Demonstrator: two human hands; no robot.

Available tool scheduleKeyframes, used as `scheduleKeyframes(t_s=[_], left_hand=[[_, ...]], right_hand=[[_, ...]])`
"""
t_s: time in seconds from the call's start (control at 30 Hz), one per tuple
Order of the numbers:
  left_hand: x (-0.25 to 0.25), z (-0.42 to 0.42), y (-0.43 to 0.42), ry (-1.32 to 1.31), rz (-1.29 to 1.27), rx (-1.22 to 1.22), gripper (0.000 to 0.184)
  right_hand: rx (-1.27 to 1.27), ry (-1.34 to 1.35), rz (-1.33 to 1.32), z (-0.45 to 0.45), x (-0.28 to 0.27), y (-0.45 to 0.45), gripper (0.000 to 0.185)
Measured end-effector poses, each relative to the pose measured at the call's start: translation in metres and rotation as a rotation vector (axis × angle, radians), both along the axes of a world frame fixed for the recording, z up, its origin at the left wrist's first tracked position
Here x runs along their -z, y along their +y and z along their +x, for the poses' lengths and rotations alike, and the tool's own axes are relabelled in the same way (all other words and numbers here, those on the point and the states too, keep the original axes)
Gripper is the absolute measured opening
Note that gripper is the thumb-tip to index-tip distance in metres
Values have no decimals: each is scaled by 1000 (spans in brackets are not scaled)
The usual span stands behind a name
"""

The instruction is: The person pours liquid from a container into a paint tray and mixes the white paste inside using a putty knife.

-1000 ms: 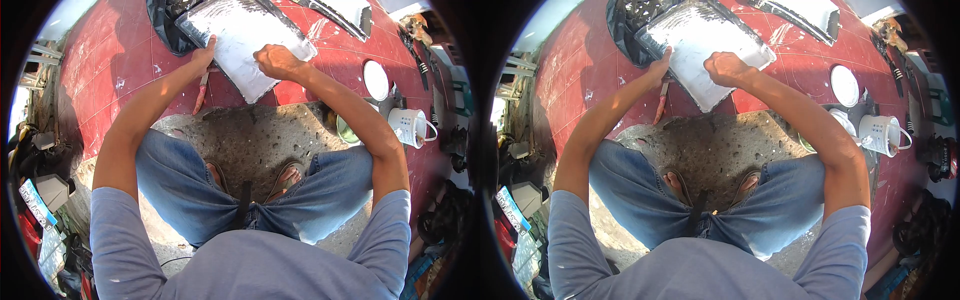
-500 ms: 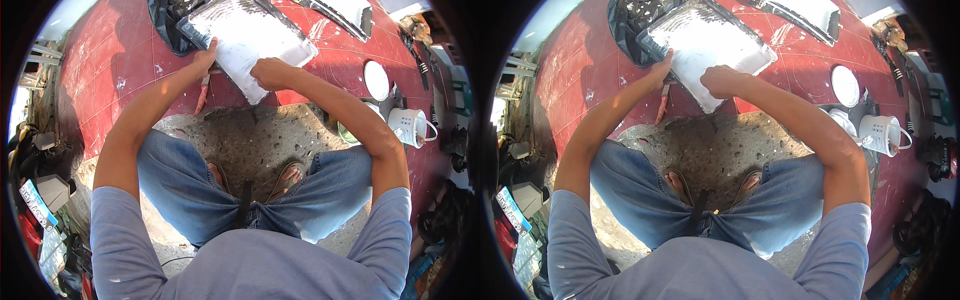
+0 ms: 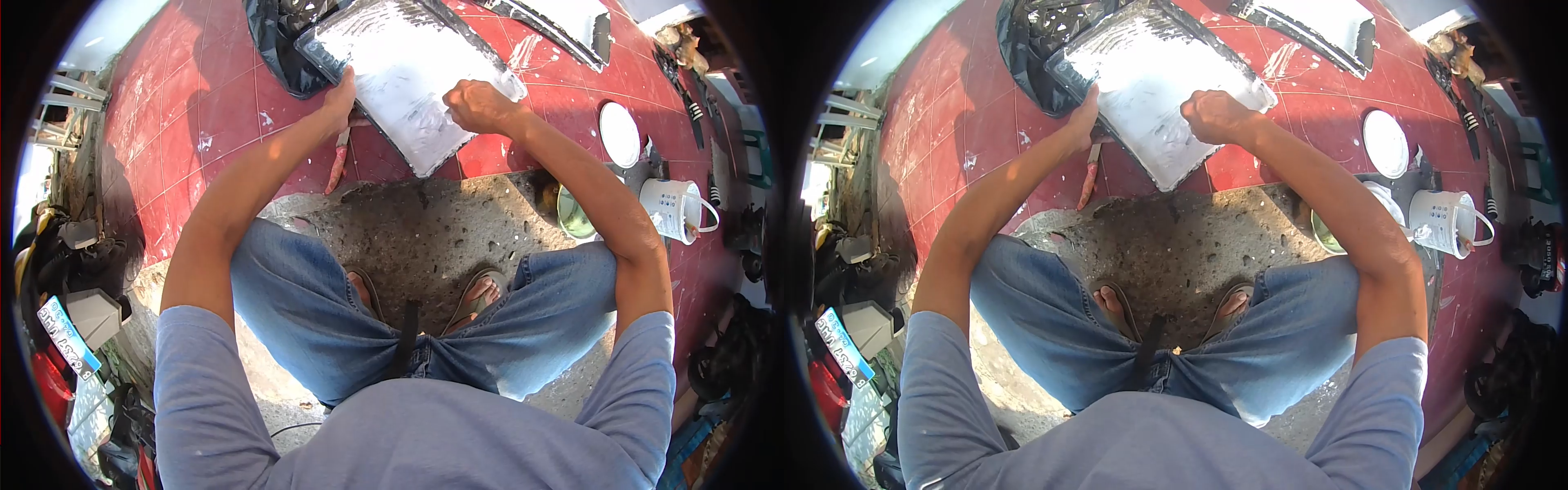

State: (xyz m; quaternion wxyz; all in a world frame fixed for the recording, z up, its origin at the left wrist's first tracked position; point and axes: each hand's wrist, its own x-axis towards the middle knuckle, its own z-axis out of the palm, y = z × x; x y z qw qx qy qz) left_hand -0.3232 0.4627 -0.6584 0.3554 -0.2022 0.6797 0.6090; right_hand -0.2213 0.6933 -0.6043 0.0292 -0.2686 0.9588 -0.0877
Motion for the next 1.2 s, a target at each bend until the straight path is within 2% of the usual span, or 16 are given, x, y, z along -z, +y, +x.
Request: scheduleKeyframes(t_s=[0.07, 0.1, 0.2, 0.33, 0.47, 0.5, 0.53, 0.6, 0.67, 0.7, 0.8, 0.83, 0.97, 1.07, 1.1, 1.2], left_hand=[[-1, -2, -1, -28, 28, 31, 60], [-2, -2, -1, -42, 42, 47, 59], [-15, 7, 1, -28, -1, 49, 60], [-3, 7, -3, -36, -5, 84, 63], [5, 3, 0, 0, 66, 112, 67], [3, 4, -1, 3, 63, 113, 67], [1, 5, 0, 7, 60, 112, 67], [1, 4, 0, 5, 57, 120, 66], [1, 6, -3, -2, 43, 119, 66], [-3, 8, -2, -6, 29, 120, 66], [-2, 6, -1, 5, 31, 124, 66], [1, 5, -2, 12, 40, 126, 66], [2, 7, -3, 5, 40, 105, 67], [2, 6, -2, -2, 1, 108, 68], [1, 7, -2, -6, -6, 107, 67], [0, 6, 1, 1, -1, 107, 66]], right_hand=[[17, -54, -56, 6, 12, -20, 12], [32, -268, 20, 11, -4, -37, 11], [-26, -418, 53, 15, -7, -37, 13], [65, -154, 109, 0, 6, 24, 16], [125, -39, 124, 4, 6, 15, 14], [24, -28, 60, 5, 9, 7, 14], [45, -170, 108, 7, 8, 1, 13], [-7, -121, 40, 8, 12, 15, 14], [56, -104, 213, 0, 6, 39, 15], [146, -186, 163, -7, 5, 52, 16], [254, -109, 139, -18, 29, 74, 17], [256, -36, 193, -12, 25, 64, 18], [128, -114, 103, 2, 28, 55, 17], [341, -250, 86, -4, 11, 80, 19], [341, -110, 182, -2, 21, 85, 19], [340, -59, 40, 16, 25, 65, 19]])
